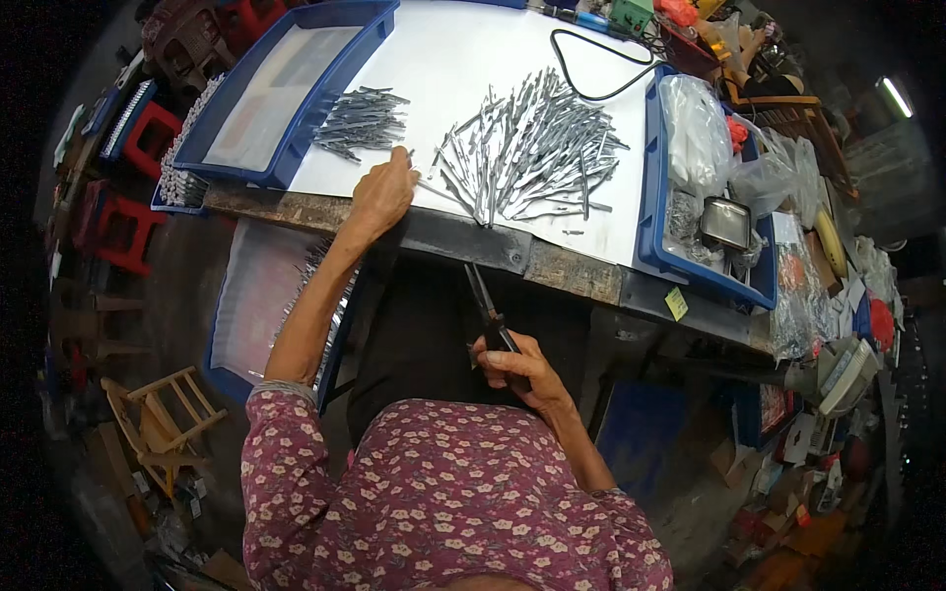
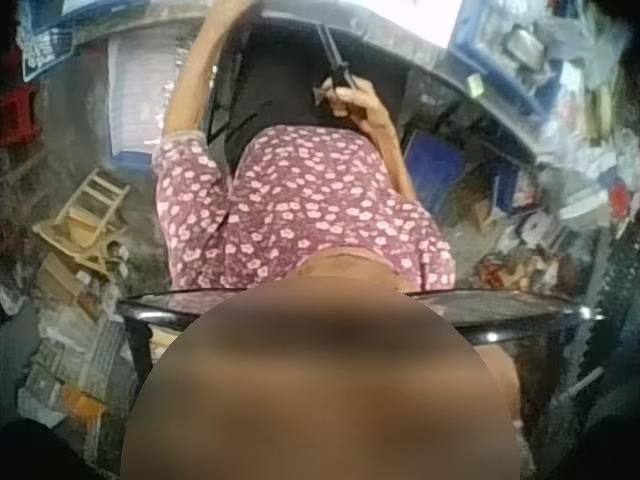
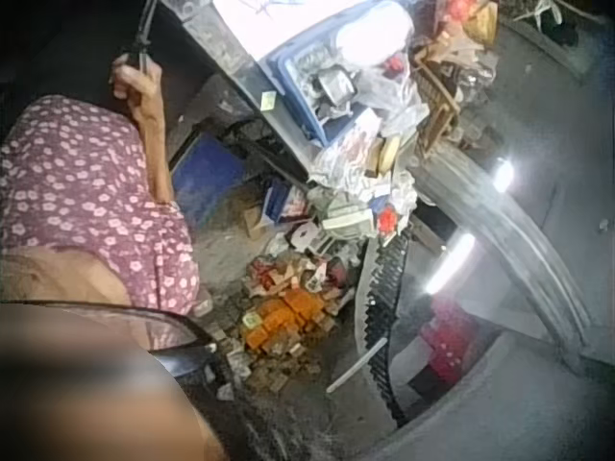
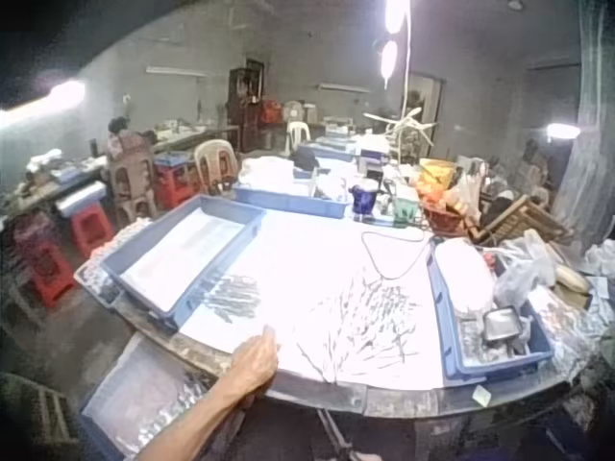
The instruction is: Trimming and processing small metal components using wire cutters at a manufacturing workbench.
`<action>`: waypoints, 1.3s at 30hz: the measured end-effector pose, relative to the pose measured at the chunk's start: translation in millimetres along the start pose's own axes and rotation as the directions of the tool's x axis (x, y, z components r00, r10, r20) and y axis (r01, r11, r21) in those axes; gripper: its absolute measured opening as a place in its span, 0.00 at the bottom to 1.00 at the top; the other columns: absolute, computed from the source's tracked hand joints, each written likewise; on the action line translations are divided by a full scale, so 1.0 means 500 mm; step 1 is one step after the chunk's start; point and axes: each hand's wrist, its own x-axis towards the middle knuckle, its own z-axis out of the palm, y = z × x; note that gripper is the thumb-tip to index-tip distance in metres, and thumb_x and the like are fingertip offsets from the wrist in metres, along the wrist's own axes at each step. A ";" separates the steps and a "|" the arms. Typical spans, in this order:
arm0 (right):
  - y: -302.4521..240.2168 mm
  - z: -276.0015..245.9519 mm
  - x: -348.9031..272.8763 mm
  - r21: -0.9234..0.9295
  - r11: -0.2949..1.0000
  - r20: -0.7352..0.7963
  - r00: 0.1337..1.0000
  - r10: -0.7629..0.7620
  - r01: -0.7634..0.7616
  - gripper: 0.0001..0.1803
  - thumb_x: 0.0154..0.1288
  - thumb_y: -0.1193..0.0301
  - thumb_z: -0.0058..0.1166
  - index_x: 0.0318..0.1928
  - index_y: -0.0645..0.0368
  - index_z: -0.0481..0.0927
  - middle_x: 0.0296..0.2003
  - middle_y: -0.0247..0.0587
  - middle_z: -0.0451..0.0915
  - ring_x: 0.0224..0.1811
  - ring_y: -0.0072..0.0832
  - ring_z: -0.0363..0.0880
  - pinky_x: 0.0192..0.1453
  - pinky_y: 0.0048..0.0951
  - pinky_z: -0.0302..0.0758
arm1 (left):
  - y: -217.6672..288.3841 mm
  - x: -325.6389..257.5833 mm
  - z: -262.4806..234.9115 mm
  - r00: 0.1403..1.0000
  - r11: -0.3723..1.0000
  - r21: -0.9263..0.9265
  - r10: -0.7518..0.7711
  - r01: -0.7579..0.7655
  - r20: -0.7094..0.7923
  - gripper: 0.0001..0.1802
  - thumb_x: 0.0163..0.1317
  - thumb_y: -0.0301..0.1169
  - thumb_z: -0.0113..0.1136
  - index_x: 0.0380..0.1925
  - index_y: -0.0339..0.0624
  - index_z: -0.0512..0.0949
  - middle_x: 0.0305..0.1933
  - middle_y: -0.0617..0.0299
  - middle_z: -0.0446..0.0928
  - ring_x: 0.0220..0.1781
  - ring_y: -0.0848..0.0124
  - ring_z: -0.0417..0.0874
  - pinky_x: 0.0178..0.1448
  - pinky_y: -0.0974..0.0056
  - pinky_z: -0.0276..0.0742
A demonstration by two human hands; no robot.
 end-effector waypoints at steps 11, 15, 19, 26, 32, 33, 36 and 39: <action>0.016 -0.011 0.005 -0.108 0.994 -0.016 1.000 -0.014 0.012 0.20 0.51 0.65 0.57 0.41 0.65 0.72 0.26 0.33 0.69 0.23 0.19 0.64 0.26 0.23 0.61 | 0.069 0.078 0.033 0.989 0.989 -0.029 -0.142 0.144 0.046 0.17 0.45 0.21 0.52 0.37 0.27 0.65 0.29 0.37 0.75 0.35 0.46 0.80 0.39 0.51 0.74; 0.020 -0.015 0.007 -0.090 0.996 -0.019 1.000 -0.001 0.000 0.19 0.51 0.65 0.57 0.41 0.65 0.72 0.26 0.32 0.68 0.24 0.19 0.64 0.26 0.23 0.62 | 0.076 0.091 0.039 0.989 0.988 -0.051 -0.141 0.143 0.039 0.19 0.45 0.20 0.51 0.40 0.27 0.62 0.29 0.36 0.75 0.35 0.45 0.79 0.39 0.50 0.74; 0.020 -0.015 0.005 -0.090 0.996 -0.030 1.000 -0.002 -0.001 0.18 0.51 0.66 0.56 0.40 0.64 0.72 0.26 0.32 0.67 0.24 0.19 0.64 0.27 0.22 0.62 | 0.060 0.088 0.034 0.990 0.991 -0.068 -0.108 0.114 0.089 0.19 0.46 0.19 0.51 0.39 0.28 0.60 0.30 0.35 0.75 0.36 0.44 0.79 0.41 0.50 0.74; 0.020 -0.013 0.009 -0.100 0.995 -0.038 0.999 0.015 -0.018 0.18 0.51 0.67 0.56 0.40 0.64 0.72 0.26 0.32 0.67 0.24 0.18 0.63 0.27 0.22 0.62 | -0.032 0.073 0.023 0.995 0.918 -0.390 -0.033 0.066 0.092 0.14 0.43 0.25 0.52 0.33 0.34 0.70 0.32 0.46 0.76 0.33 0.56 0.77 0.39 0.60 0.72; 0.017 0.001 0.017 -0.180 0.984 -0.022 1.000 -0.004 0.000 0.18 0.51 0.67 0.56 0.39 0.64 0.72 0.25 0.31 0.67 0.23 0.18 0.62 0.26 0.22 0.61 | -0.025 0.074 0.016 0.998 0.953 -0.299 -0.028 0.046 0.065 0.11 0.45 0.26 0.53 0.28 0.28 0.71 0.32 0.37 0.75 0.38 0.49 0.78 0.41 0.55 0.72; 0.018 0.001 0.018 -0.189 0.982 -0.028 1.000 -0.009 0.003 0.17 0.51 0.67 0.56 0.39 0.64 0.72 0.25 0.31 0.67 0.22 0.18 0.62 0.26 0.22 0.60 | -0.027 0.075 0.016 0.994 0.981 -0.186 -0.029 0.048 0.102 0.12 0.45 0.27 0.54 0.28 0.27 0.71 0.31 0.37 0.75 0.37 0.49 0.78 0.40 0.55 0.72; 0.021 0.001 0.019 -0.202 0.979 -0.042 0.999 -0.012 0.003 0.17 0.51 0.67 0.56 0.39 0.65 0.72 0.24 0.31 0.67 0.22 0.18 0.62 0.25 0.22 0.60 | -0.030 0.078 0.025 1.000 0.971 -0.238 -0.013 0.018 0.026 0.12 0.44 0.27 0.55 0.27 0.27 0.71 0.29 0.37 0.75 0.34 0.49 0.79 0.38 0.54 0.72; 0.023 -0.006 0.017 -0.215 0.977 -0.041 0.999 -0.019 0.009 0.17 0.51 0.67 0.56 0.39 0.65 0.72 0.24 0.31 0.67 0.23 0.17 0.62 0.26 0.22 0.59 | -0.017 0.082 0.023 0.999 0.956 -0.293 -0.004 0.014 0.035 0.13 0.42 0.27 0.58 0.27 0.28 0.71 0.27 0.38 0.75 0.32 0.50 0.79 0.36 0.55 0.72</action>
